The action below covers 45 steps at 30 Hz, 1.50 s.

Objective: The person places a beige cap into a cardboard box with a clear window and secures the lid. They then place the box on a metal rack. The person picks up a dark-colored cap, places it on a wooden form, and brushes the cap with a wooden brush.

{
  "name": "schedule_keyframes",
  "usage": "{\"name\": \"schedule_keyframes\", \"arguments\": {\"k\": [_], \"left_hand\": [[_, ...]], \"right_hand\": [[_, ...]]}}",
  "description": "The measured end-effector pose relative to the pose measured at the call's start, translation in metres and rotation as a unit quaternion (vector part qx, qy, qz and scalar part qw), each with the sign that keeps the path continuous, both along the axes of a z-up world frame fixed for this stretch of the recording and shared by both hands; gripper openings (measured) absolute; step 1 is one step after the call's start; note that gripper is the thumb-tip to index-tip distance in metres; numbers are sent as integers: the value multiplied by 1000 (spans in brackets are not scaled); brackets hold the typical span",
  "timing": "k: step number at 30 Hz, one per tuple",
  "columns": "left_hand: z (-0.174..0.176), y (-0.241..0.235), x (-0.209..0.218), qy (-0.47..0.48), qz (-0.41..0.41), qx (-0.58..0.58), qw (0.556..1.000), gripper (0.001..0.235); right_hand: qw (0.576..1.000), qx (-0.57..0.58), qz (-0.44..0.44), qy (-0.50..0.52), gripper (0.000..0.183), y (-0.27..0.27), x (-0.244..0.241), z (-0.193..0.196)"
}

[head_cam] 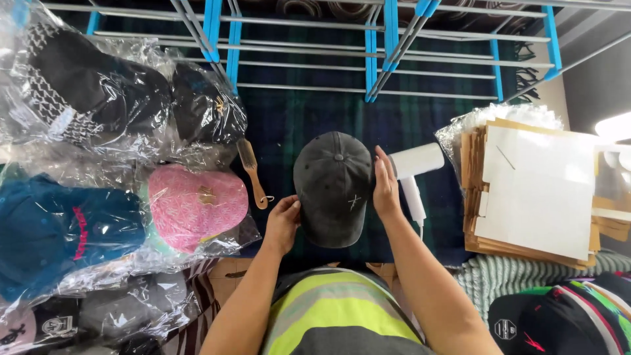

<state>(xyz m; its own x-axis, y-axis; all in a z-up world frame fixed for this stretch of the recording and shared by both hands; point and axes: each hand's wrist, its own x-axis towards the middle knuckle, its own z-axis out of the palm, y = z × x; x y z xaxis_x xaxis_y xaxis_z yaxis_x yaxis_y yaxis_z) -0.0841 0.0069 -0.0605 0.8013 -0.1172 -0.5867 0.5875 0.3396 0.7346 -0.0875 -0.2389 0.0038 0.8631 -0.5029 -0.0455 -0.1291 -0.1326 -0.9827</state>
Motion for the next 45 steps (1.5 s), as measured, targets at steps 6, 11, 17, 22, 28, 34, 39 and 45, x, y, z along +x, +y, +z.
{"name": "schedule_keyframes", "arguments": {"k": [6, 11, 17, 22, 28, 34, 39, 45], "left_hand": [[-41, -4, 5, -22, -35, 32, 999, 20], [-14, 0, -8, -40, -61, 84, 994, 21], [-36, 12, -24, 4, -41, 80, 996, 16], [-51, 8, -17, -20, -41, 89, 995, 13], [-48, 7, -21, -19, -59, 146, 987, 15], [-11, 3, -19, -19, -74, 145, 986, 15], [21, 9, -9, -85, -67, 155, 982, 38], [85, -26, 52, -369, -133, 259, 883, 64]], "right_hand": [[997, -35, 13, 70, 50, 17, 0, 19], [996, -43, -30, 72, 47, 18, -37, -16], [971, 196, -21, 136, 34, 30, -103, -74], [954, 205, -54, 212, 30, 32, -102, -67], [928, 348, -1, 135, 34, 25, -96, -54], [918, 378, 25, 115, 27, 5, -92, -103], [982, 145, 14, 124, 36, -6, -81, -56], [991, -82, 100, 38, 57, -10, -10, 12]]}}
